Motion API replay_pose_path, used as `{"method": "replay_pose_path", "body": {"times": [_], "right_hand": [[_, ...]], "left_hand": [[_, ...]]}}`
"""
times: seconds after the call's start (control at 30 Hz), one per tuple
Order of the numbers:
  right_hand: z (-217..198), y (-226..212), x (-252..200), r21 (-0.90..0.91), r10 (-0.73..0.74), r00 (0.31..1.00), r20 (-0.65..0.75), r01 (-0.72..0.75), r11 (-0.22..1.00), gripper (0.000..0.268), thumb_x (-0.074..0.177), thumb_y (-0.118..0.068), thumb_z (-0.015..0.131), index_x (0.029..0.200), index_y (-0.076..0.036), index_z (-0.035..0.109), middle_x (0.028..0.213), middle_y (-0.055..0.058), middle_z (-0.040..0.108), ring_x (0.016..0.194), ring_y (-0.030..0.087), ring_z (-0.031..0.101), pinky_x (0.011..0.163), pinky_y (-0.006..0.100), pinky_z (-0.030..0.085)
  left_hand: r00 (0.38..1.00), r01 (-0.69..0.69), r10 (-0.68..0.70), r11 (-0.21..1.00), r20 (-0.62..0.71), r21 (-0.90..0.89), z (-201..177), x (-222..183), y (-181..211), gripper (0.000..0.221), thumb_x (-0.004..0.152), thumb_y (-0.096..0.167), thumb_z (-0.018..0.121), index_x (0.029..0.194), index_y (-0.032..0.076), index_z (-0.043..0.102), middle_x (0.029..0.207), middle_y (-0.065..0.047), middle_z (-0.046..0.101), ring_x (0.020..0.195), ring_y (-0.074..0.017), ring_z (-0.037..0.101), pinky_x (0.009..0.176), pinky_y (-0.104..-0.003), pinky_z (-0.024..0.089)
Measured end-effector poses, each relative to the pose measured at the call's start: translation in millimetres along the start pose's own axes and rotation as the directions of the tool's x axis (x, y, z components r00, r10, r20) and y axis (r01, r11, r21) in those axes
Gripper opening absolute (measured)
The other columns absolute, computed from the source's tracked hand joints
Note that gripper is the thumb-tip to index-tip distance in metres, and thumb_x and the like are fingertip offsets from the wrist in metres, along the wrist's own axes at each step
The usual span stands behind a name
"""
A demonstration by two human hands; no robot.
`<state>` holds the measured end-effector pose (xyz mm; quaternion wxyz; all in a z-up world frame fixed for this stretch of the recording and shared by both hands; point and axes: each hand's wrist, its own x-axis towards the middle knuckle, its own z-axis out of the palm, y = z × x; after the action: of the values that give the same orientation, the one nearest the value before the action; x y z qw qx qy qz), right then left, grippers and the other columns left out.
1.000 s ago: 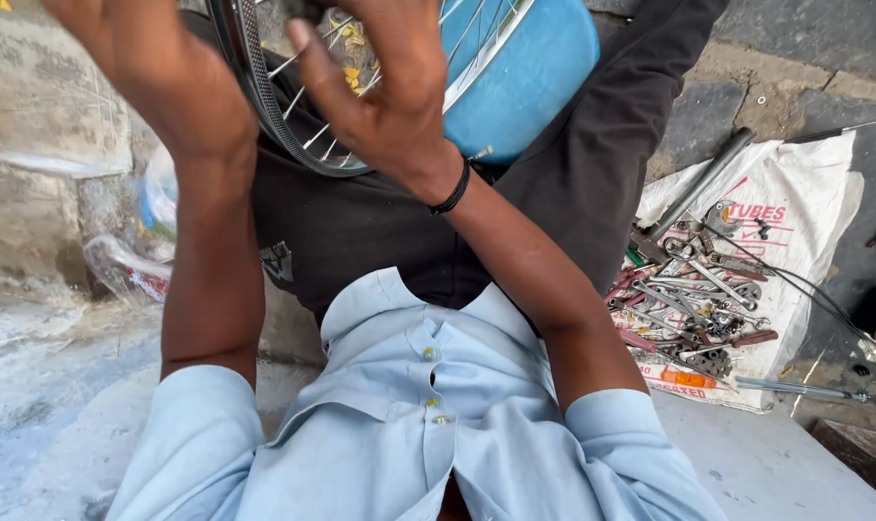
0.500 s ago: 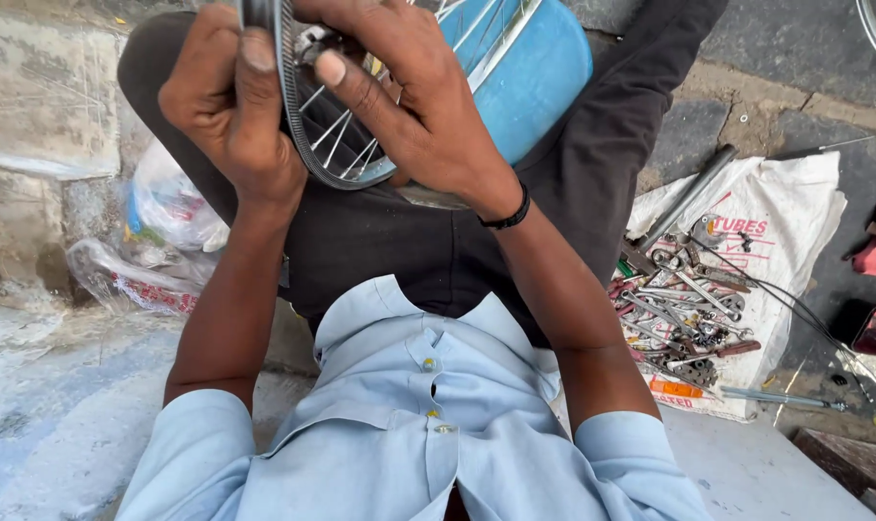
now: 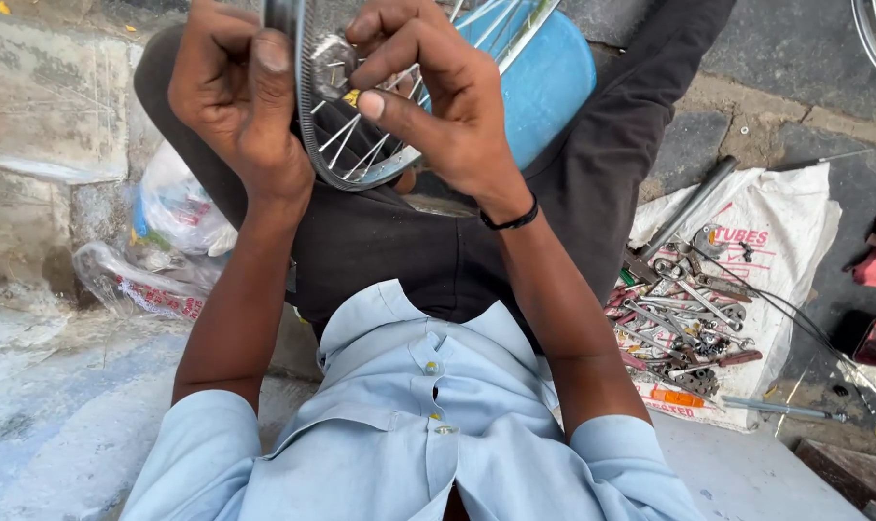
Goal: Replacing the hub and assembling spokes for a bicycle wheel.
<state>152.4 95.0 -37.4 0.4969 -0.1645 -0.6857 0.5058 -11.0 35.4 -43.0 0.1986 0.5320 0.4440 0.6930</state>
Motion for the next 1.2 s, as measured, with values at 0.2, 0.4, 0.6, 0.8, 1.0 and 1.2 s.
{"method": "replay_pose_path", "body": {"times": [0.2,0.4,0.6,0.8,1.0,1.2], "right_hand": [[13,-12,3,-0.151,0.169,0.978,-0.123,-0.186,0.971,0.051,0.083,-0.005,0.077,0.126,0.002,0.051,0.098,0.010,0.061,0.095,0.025,0.058,0.085,0.036,0.051],[18,-9,-4,-0.142,0.253,0.960,-0.119,-0.269,0.953,0.049,0.085,-0.009,0.077,0.128,-0.002,0.056,0.101,0.006,0.064,0.089,0.017,0.061,0.085,0.034,0.052],[29,-13,5,-0.291,0.061,0.995,-0.081,-0.082,0.953,0.062,0.079,-0.002,0.077,0.136,0.003,0.052,0.098,0.010,0.065,0.092,0.022,0.058,0.091,0.040,0.045],[12,-19,-2,-0.371,-0.068,0.991,-0.114,0.021,0.928,0.057,0.080,-0.003,0.071,0.134,0.001,0.053,0.111,0.013,0.065,0.105,0.027,0.062,0.093,0.041,0.045],[9,-34,-3,-0.187,-0.003,0.998,-0.067,-0.009,0.982,0.033,0.091,-0.010,0.073,0.122,-0.004,0.061,0.114,0.010,0.067,0.106,0.027,0.065,0.091,0.037,0.051],[-5,-27,-7,-0.201,0.103,0.983,-0.154,-0.133,0.971,0.016,0.092,-0.009,0.073,0.107,-0.004,0.067,0.100,0.005,0.072,0.088,0.017,0.071,0.080,0.033,0.056]], "left_hand": [[0.998,-0.009,0.010,1.000,0.066,-0.021,5,8,6,0.034,0.112,0.031,0.066,0.103,-0.001,0.059,0.084,-0.003,0.054,0.067,-0.0097,0.044,0.064,-0.025,0.035],[1.000,0.002,-0.004,0.998,0.027,0.061,-7,-5,-2,0.033,0.112,0.029,0.067,0.099,-0.002,0.064,0.074,0.000,0.046,0.065,-0.0062,0.035,0.064,-0.024,0.028],[0.999,0.000,-0.001,1.000,0.048,0.024,-12,1,-8,0.033,0.110,0.029,0.069,0.096,0.000,0.063,0.072,0.000,0.049,0.063,-0.0051,0.039,0.061,-0.024,0.029],[0.998,-0.008,0.007,1.000,0.065,0.012,-4,2,0,0.031,0.112,0.028,0.068,0.102,-0.001,0.061,0.085,-0.002,0.055,0.068,-0.0076,0.043,0.064,-0.024,0.035],[0.999,0.003,-0.006,0.997,0.040,0.072,-5,6,17,0.029,0.114,0.021,0.068,0.103,-0.004,0.060,0.084,-0.005,0.055,0.071,-0.0110,0.044,0.068,-0.027,0.036],[0.998,0.016,-0.033,0.964,0.059,0.267,2,20,24,0.040,0.114,0.017,0.068,0.083,-0.003,0.051,0.070,0.000,0.044,0.061,-0.0089,0.034,0.061,-0.025,0.027]]}}
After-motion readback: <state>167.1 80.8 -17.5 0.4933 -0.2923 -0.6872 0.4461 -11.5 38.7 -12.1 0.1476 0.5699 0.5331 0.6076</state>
